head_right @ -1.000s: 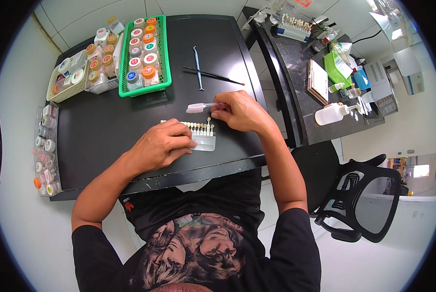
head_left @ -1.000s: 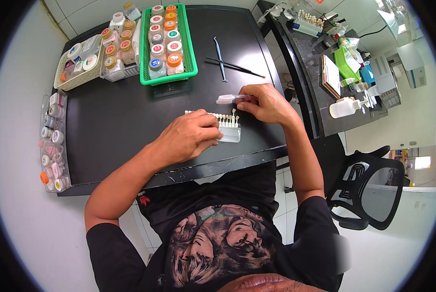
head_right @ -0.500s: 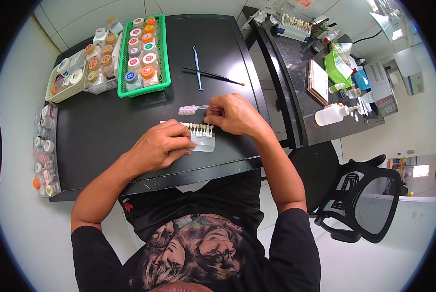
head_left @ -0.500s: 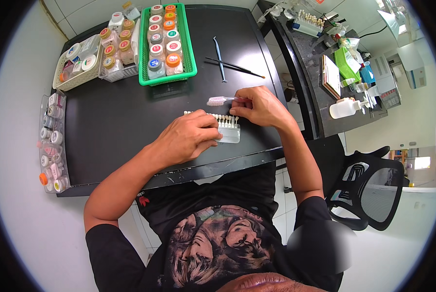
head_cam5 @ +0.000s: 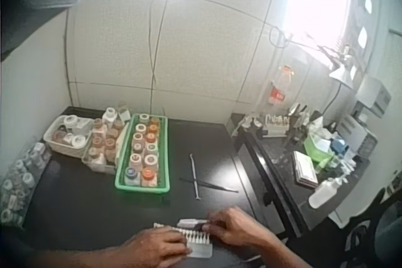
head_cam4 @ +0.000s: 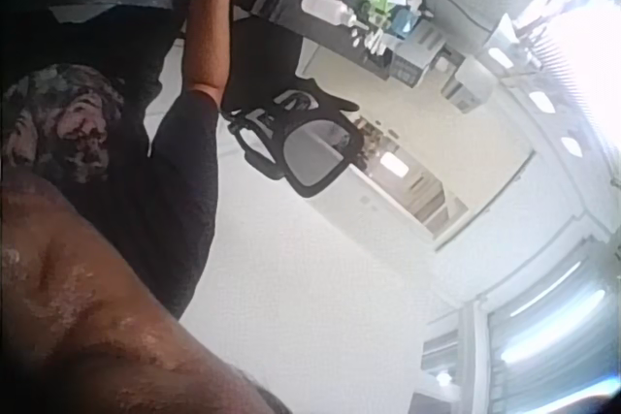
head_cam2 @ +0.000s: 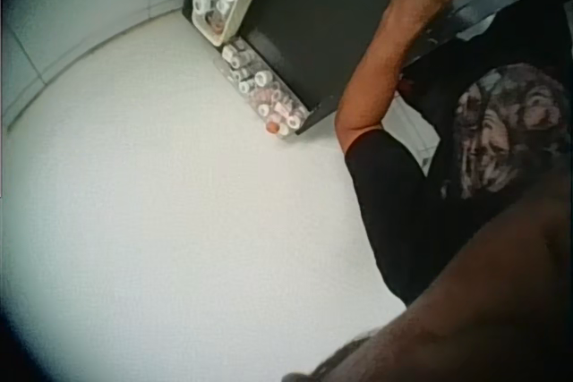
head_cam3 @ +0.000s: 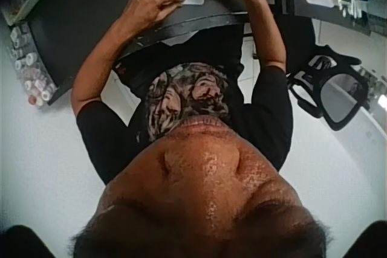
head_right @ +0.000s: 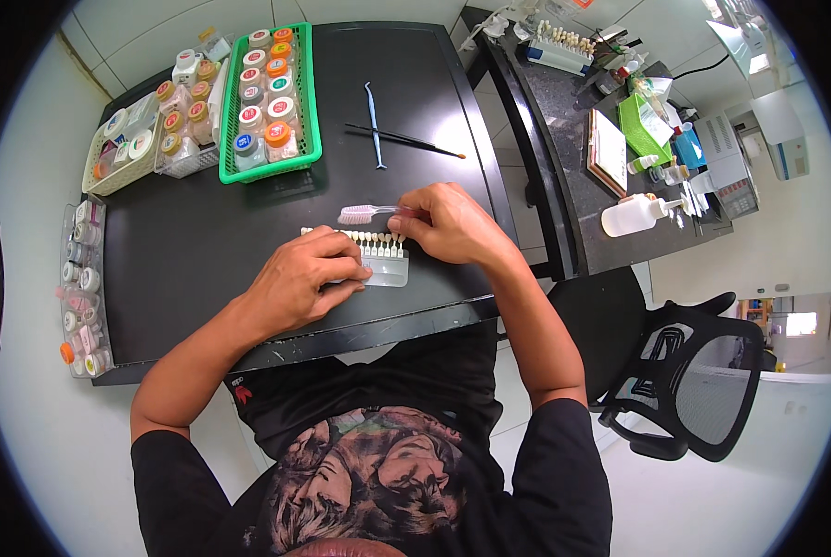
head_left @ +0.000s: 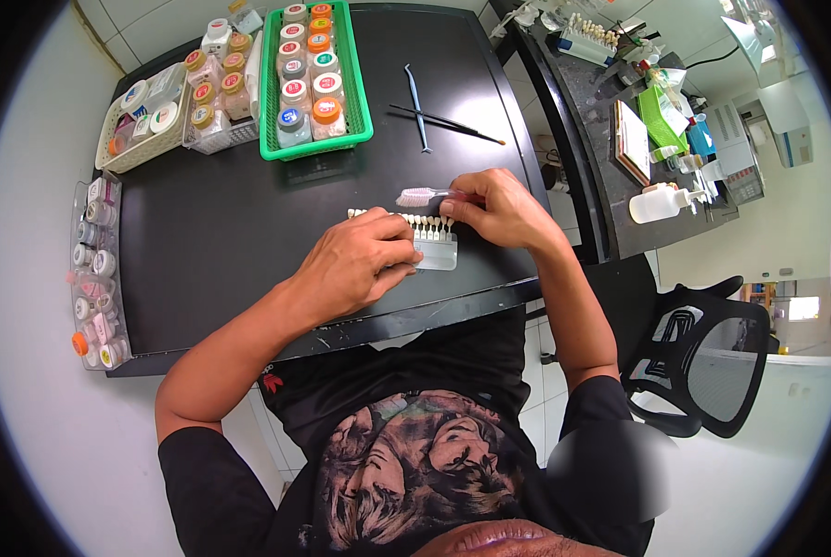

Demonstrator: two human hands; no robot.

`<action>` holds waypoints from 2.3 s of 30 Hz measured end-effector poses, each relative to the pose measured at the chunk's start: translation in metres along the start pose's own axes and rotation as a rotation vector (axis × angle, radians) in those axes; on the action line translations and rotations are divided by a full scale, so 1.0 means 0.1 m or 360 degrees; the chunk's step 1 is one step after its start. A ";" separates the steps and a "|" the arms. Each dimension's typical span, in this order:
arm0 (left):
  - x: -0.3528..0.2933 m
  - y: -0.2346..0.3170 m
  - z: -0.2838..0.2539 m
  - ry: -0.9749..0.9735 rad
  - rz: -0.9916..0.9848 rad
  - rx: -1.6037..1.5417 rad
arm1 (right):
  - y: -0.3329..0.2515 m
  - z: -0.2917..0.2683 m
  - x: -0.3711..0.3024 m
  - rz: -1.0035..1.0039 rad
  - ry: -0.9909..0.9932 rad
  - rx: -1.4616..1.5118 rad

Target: The person cleans a dental bridge with a small brush and then applies different colors from various containers to the bridge using another fine brush, periodically comparing the bridge to a shade guide.

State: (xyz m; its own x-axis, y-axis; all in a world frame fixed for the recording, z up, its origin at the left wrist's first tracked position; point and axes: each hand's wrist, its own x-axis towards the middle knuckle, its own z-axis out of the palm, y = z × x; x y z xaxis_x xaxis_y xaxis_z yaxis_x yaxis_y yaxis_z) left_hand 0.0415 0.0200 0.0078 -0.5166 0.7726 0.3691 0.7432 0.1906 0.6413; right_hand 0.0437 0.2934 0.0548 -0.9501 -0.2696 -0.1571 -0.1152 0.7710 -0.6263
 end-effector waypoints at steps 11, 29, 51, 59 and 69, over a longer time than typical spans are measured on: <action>-0.02 -0.03 0.02 0.0004 -0.0039 0.0003 | -0.04 0.00 -0.02 -0.0027 0.0002 -0.0078; 0.00 0.00 0.03 0.0003 -0.0001 0.0012 | 0.01 0.08 -0.18 -0.0024 0.0122 0.0018; 0.00 0.01 -0.06 -0.0088 -0.0005 0.0012 | 0.30 0.05 0.00 0.0043 0.0576 -0.0110; 0.00 -0.09 -0.13 -0.0219 0.0050 -0.0029 | 0.11 -0.03 -0.25 -0.0083 0.0831 -0.0154; 0.02 -0.06 -0.13 -0.0207 0.0046 -0.0026 | 0.14 0.36 -1.02 -0.0081 0.0700 -0.0187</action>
State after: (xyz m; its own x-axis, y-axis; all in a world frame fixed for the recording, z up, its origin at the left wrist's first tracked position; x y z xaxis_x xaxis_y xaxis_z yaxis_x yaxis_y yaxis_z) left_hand 0.0308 0.0122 0.0136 -0.4351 0.8497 0.2979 0.7493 0.1583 0.6430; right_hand 0.1495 0.3112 0.0346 -0.9723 -0.0577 0.2265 -0.1728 0.8301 -0.5301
